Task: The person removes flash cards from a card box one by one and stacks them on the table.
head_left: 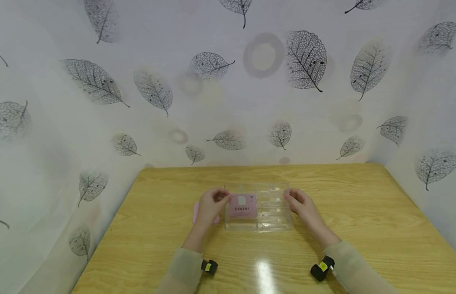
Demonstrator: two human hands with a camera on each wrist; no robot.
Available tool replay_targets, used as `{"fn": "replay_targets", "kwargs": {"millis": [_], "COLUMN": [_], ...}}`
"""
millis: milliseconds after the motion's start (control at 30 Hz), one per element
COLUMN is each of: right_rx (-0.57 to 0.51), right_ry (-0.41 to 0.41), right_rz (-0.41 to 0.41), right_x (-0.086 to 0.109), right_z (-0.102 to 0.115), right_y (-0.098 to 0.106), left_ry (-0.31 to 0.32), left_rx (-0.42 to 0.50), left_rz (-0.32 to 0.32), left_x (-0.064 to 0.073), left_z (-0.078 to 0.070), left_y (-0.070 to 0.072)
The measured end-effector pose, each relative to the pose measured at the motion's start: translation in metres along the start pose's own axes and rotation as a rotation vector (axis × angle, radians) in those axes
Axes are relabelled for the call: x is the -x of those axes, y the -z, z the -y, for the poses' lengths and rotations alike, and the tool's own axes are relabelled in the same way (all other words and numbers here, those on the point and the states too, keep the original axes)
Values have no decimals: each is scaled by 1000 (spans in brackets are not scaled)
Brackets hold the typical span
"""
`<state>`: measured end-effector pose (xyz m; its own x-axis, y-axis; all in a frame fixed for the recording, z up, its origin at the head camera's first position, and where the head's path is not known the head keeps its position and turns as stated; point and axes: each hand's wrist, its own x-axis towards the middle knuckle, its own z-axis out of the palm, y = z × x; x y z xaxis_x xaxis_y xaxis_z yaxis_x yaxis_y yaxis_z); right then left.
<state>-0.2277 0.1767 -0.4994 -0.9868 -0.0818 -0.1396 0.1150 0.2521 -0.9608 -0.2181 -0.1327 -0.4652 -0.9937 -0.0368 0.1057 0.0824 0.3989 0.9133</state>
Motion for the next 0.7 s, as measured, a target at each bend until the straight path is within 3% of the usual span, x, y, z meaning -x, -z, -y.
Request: {"fn": "replay_targets", "kwargs": {"millis": [700], "right_rx": [19], "right_ry": [-3], "right_rz": [-3], "right_x": [0], "right_z": [-2], "right_y": [1], "left_ry": [-36], "left_rx": [20], "left_rz": [-12], "left_x": [-1], "left_z": [0], "left_y": [5]}}
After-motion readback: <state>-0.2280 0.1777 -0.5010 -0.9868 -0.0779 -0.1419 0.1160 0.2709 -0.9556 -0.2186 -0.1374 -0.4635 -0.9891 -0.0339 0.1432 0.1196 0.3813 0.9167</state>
